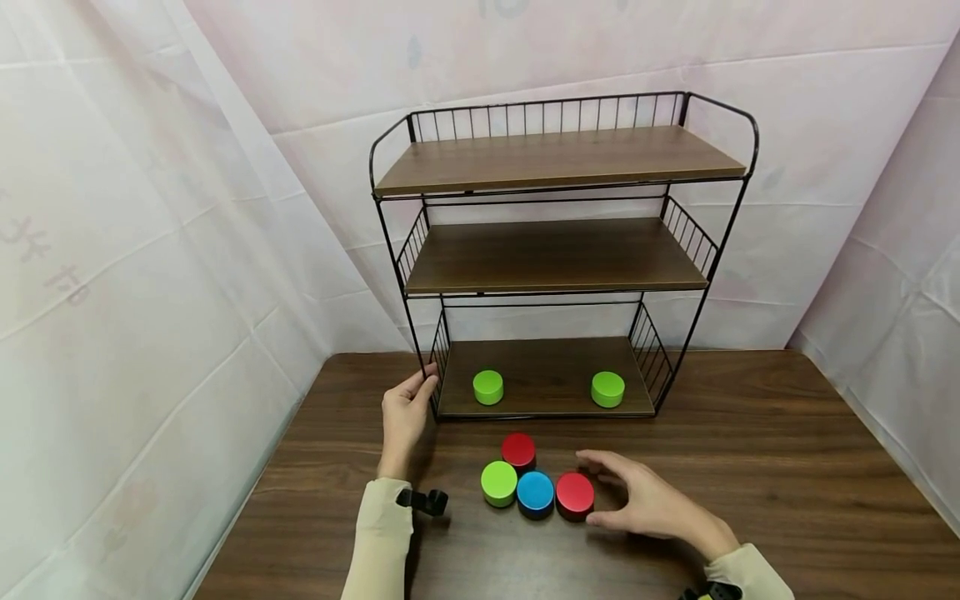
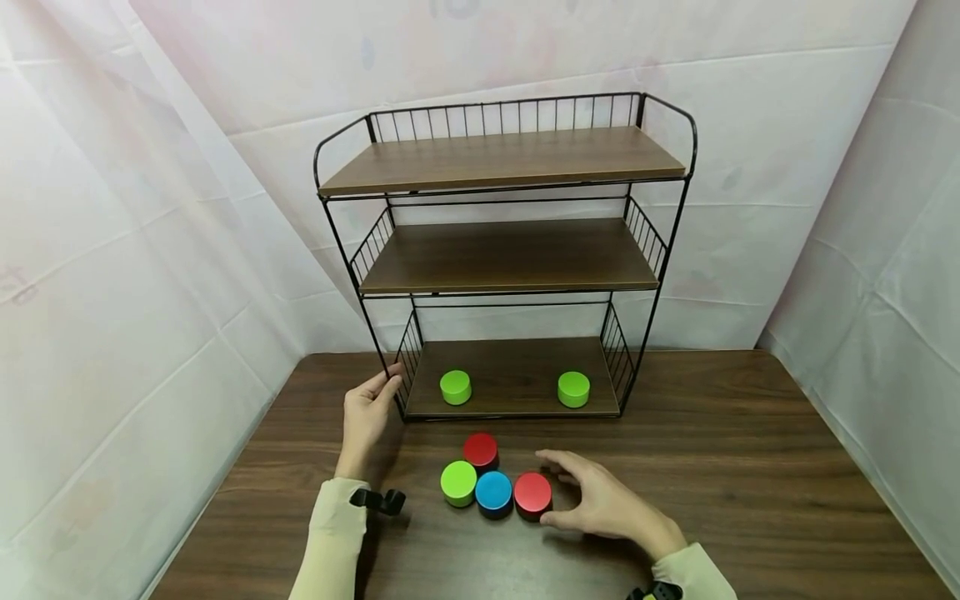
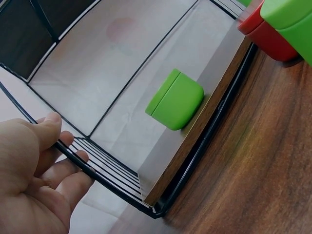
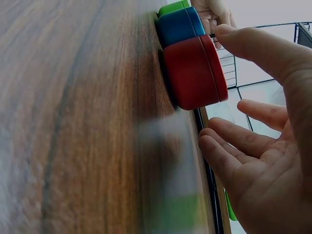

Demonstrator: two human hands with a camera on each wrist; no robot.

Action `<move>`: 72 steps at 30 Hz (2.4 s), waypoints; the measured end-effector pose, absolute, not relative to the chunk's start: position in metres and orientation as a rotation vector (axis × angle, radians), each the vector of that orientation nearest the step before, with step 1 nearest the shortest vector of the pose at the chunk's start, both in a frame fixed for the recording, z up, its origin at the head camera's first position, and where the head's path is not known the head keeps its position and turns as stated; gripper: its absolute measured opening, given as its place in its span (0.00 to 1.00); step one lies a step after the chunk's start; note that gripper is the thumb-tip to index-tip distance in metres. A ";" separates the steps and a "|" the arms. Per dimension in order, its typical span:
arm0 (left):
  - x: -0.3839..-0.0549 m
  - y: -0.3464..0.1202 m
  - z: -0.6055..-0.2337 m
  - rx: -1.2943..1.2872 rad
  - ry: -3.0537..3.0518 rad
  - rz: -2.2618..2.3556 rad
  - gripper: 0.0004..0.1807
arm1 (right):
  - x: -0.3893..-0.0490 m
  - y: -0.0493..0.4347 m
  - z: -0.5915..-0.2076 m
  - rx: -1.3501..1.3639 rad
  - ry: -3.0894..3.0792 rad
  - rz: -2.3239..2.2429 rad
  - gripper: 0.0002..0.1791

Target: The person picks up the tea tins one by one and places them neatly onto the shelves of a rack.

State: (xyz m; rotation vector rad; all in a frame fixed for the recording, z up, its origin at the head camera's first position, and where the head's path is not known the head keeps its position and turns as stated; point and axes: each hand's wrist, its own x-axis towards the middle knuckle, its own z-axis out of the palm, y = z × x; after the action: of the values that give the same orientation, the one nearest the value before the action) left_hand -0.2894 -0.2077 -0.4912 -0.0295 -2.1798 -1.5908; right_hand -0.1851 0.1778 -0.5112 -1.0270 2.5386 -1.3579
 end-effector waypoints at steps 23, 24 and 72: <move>-0.288 -0.208 -0.490 -0.022 -2.188 -1.592 0.16 | -0.183 0.170 -0.518 -1.030 2.585 -1.282 0.37; -0.288 -0.208 -0.490 -0.022 -2.192 -1.589 0.17 | -0.183 0.169 -0.518 -1.033 2.580 -1.286 0.37; -0.274 -0.197 -0.468 0.003 -2.187 -1.623 0.14 | -0.193 0.164 -0.502 -1.022 2.538 -1.393 0.32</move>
State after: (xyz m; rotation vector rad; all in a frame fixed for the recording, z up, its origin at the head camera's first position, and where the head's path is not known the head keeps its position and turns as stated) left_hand -0.2743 -0.1971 -0.4678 0.0029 -2.1866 -1.6231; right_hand -0.1930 0.1642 -0.5023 -1.0224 2.5381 -1.3929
